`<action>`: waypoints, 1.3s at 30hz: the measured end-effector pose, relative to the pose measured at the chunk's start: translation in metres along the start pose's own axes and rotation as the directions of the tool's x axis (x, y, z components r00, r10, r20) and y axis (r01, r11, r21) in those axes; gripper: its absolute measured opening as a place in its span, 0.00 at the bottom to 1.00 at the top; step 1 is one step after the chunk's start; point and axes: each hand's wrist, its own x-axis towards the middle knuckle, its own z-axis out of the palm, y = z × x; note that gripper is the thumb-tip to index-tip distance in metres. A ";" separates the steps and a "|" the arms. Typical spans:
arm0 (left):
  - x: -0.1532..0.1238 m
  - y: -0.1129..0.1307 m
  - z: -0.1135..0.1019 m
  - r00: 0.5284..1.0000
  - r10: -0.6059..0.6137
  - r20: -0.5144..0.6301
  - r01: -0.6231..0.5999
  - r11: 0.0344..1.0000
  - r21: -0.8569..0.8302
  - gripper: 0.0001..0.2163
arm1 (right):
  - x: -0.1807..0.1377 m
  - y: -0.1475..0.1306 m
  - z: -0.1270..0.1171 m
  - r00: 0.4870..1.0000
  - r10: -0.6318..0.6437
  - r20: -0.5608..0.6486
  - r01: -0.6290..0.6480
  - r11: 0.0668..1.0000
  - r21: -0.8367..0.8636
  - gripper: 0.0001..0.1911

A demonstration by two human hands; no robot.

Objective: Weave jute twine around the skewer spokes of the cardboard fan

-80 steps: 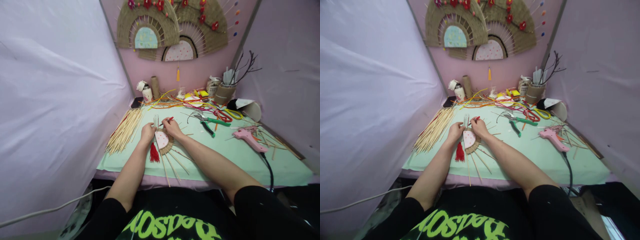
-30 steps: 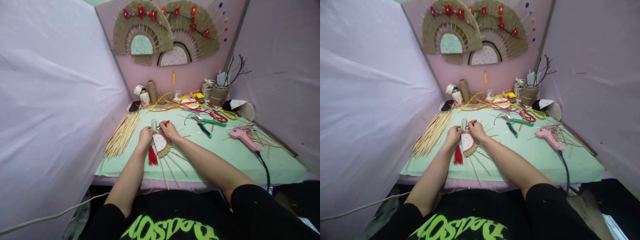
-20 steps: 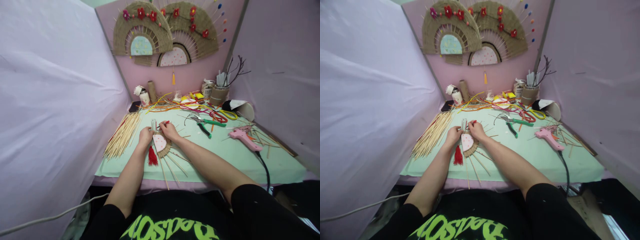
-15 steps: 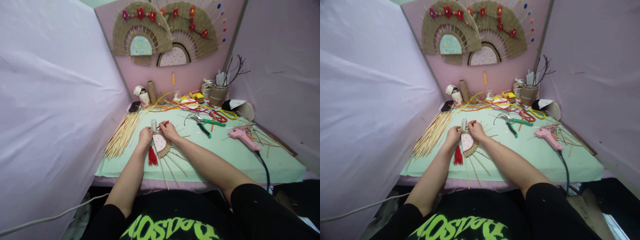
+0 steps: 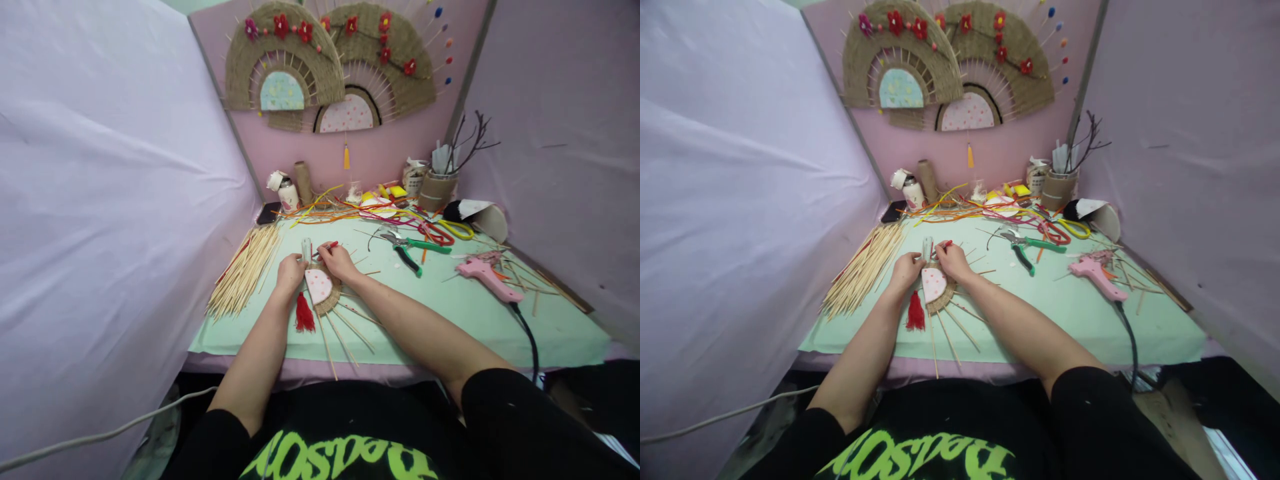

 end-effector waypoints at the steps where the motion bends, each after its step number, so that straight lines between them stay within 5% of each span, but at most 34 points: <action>1: 0.000 0.000 0.000 1.000 0.000 -0.002 0.000 1.000 0.002 0.19 | 0.000 0.000 0.000 1.000 0.002 0.000 -0.002 1.000 -0.003 0.15; 31: 0.000 -0.003 0.003 1.000 0.009 -0.016 -0.010 0.999 -0.049 0.18 | 0.001 0.004 0.001 1.000 0.023 0.003 -0.023 1.000 -0.011 0.12; 36: 0.002 -0.005 0.002 0.999 0.008 -0.052 -0.013 0.994 -0.112 0.19 | 0.001 0.006 0.002 1.000 0.023 0.000 -0.023 1.000 0.004 0.13; 39: 0.005 -0.007 -0.002 0.986 -0.042 -0.164 -0.007 0.958 -0.286 0.21 | 0.001 0.006 0.002 1.000 0.012 -0.006 -0.012 1.000 0.010 0.12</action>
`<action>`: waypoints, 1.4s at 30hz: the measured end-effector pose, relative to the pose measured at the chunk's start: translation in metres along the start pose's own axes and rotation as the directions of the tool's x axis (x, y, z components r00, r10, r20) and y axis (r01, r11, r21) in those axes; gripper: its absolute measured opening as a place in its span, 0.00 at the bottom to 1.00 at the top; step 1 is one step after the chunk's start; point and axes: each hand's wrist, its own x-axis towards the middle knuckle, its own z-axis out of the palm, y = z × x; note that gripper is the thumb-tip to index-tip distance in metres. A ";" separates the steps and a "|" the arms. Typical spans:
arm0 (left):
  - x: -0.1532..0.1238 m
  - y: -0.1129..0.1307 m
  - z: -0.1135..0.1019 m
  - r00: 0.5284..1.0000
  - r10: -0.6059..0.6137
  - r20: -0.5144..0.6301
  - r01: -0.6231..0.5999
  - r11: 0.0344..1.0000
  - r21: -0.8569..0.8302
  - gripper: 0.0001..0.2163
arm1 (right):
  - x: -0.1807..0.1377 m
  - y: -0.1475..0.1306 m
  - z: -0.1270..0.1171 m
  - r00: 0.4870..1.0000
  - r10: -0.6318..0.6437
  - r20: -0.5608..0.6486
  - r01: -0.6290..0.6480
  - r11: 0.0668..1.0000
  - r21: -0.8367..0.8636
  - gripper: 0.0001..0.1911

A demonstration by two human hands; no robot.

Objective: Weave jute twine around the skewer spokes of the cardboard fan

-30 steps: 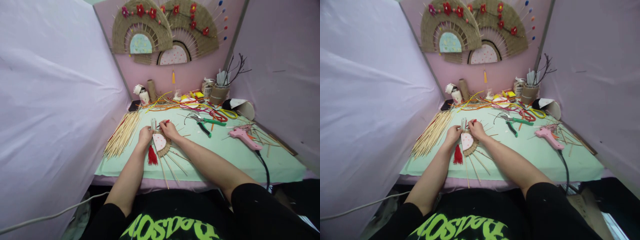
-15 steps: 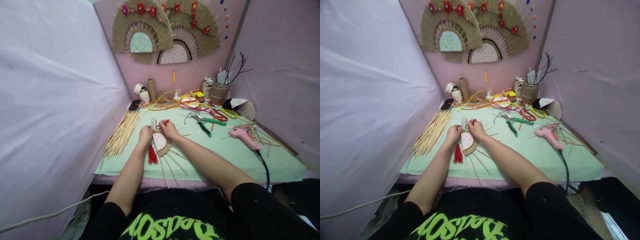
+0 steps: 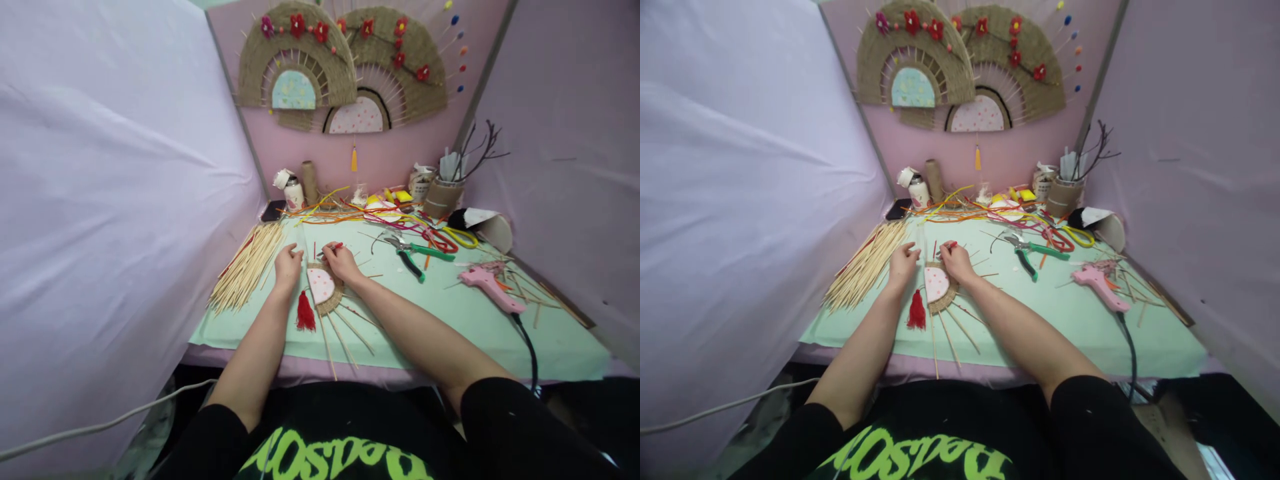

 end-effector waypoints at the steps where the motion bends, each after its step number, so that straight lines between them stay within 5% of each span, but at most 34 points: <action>1: 0.001 0.000 -0.002 0.998 -0.021 -0.051 0.017 0.996 -0.082 0.22 | 0.000 0.000 0.000 1.000 -0.004 -0.001 0.004 1.000 0.016 0.12; 4: 0.005 -0.002 -0.006 0.988 -0.090 -0.127 0.066 0.981 -0.183 0.23 | -0.001 0.003 0.002 1.000 -0.004 -0.003 0.004 0.994 0.109 0.13; 9: 0.005 -0.009 -0.010 0.987 -0.114 -0.114 0.110 0.993 -0.039 0.19 | 0.001 0.007 0.003 1.000 -0.015 0.008 0.013 0.981 0.192 0.20; 25: -0.011 0.000 0.006 0.992 -0.062 0.113 0.042 0.984 0.174 0.15 | -0.002 0.008 0.003 1.000 -0.009 -0.013 0.012 0.970 0.242 0.23; 31: -0.007 0.000 0.009 0.974 -0.179 0.141 0.213 0.936 -0.280 0.10 | -0.006 -0.002 0.002 1.000 0.000 -0.029 0.008 0.960 0.281 0.22; 36: -0.011 0.015 0.005 0.977 -0.118 0.180 0.194 0.846 -0.496 0.13 | -0.010 -0.029 -0.014 0.990 -0.059 -0.130 0.100 0.935 0.339 0.18; 42: -0.021 0.028 -0.010 0.971 0.035 0.234 0.201 0.402 -0.893 0.23 | -0.021 -0.060 -0.037 0.950 -0.247 -0.191 0.303 0.878 0.370 0.19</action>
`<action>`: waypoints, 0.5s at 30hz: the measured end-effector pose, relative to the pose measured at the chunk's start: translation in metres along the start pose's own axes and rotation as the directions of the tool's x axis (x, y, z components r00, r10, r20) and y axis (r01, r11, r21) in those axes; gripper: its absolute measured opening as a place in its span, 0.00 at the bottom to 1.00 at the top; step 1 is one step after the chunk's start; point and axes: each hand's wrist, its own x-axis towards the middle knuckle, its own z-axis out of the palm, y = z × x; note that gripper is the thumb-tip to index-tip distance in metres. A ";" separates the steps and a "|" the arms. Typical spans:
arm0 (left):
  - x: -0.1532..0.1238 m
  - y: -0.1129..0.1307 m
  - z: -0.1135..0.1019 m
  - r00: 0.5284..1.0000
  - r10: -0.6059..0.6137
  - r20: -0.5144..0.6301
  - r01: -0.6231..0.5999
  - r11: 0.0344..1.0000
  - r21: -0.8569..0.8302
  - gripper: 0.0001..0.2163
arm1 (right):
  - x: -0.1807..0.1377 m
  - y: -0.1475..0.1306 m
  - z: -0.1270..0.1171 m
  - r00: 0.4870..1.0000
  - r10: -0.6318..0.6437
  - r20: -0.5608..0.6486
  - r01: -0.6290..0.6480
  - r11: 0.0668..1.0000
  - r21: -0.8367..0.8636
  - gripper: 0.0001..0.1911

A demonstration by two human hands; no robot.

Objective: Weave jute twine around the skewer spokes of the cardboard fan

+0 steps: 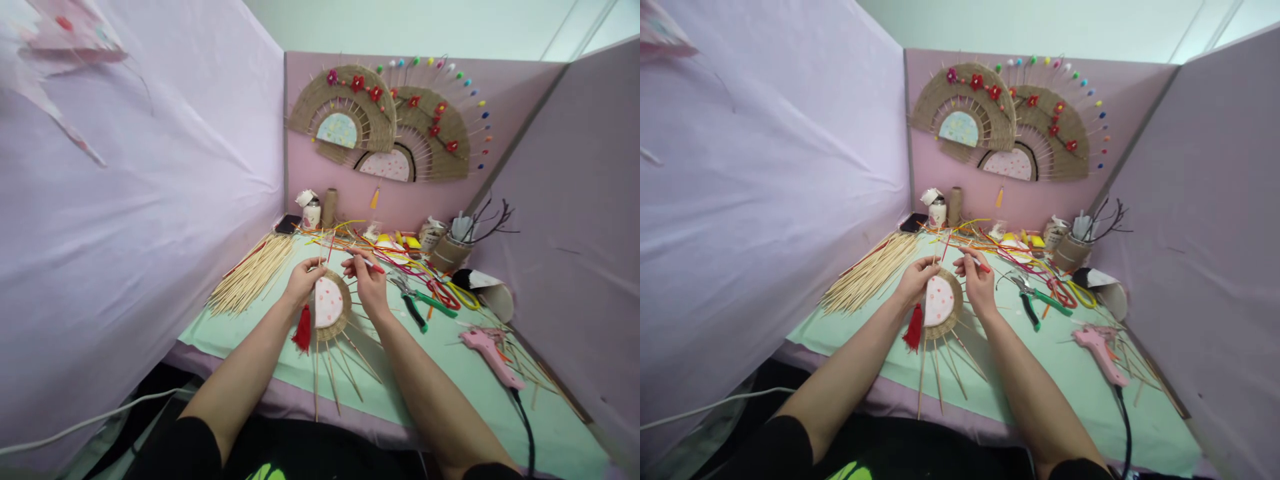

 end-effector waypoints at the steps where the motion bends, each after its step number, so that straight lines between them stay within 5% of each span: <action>1: -0.002 0.002 0.000 1.000 0.011 0.023 -0.010 0.999 -0.036 0.25 | -0.001 -0.003 -0.001 0.999 -0.036 -0.012 0.036 0.999 -0.002 0.19; 15: -0.011 0.010 0.001 0.981 0.131 0.141 -0.103 0.977 -0.188 0.20 | -0.014 -0.012 -0.001 0.955 -0.297 -0.003 0.294 0.946 -0.135 0.12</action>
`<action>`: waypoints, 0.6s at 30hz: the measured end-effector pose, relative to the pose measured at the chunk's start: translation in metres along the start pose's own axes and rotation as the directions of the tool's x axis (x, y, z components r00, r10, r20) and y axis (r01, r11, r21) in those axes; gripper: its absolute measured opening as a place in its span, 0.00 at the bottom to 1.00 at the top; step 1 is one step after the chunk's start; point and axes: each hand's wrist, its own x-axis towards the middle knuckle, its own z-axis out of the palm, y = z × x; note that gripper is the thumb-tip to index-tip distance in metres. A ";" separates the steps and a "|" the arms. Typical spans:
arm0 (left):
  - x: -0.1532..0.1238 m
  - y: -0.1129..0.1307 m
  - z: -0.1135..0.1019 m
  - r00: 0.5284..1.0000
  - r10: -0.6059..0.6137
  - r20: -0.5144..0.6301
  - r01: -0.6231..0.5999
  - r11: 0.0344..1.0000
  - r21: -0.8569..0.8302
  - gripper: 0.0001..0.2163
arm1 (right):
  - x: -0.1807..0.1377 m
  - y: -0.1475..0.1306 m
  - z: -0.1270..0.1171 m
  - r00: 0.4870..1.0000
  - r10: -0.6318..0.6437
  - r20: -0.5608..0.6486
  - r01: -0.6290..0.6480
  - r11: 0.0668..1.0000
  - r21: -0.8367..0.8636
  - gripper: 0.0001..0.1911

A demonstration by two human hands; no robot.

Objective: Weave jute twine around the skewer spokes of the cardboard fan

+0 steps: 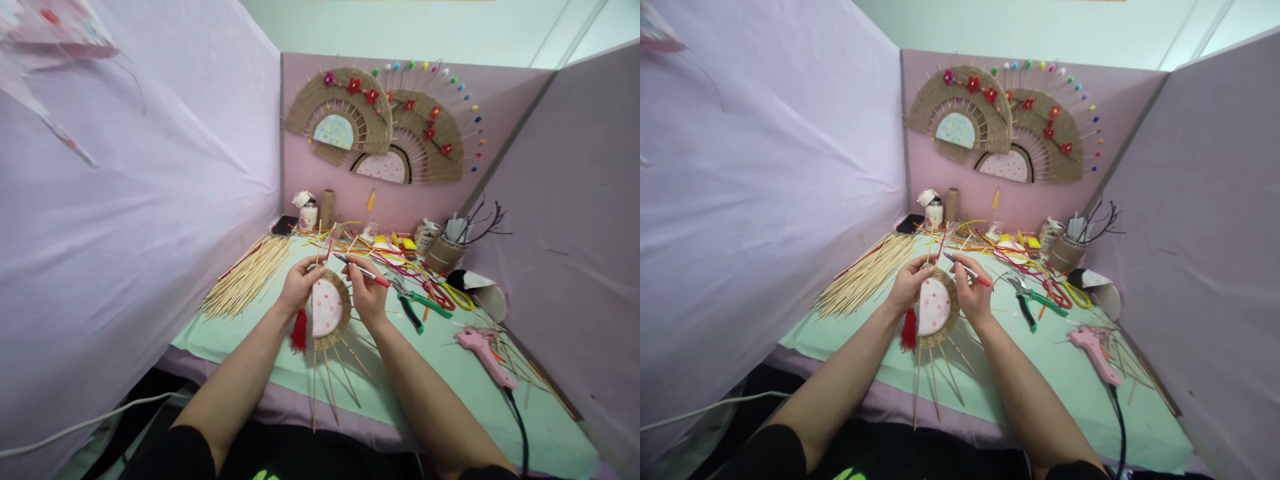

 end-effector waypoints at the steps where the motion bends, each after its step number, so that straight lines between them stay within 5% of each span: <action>1: 0.000 0.000 0.000 1.000 0.004 0.006 -0.004 1.000 0.005 0.19 | 0.000 -0.001 0.000 1.000 0.001 0.007 -0.001 1.000 -0.009 0.12; 18: -0.001 0.001 0.000 1.000 0.020 0.010 -0.020 0.999 0.036 0.19 | -0.001 -0.002 0.003 0.999 0.021 0.025 -0.020 0.999 -0.028 0.11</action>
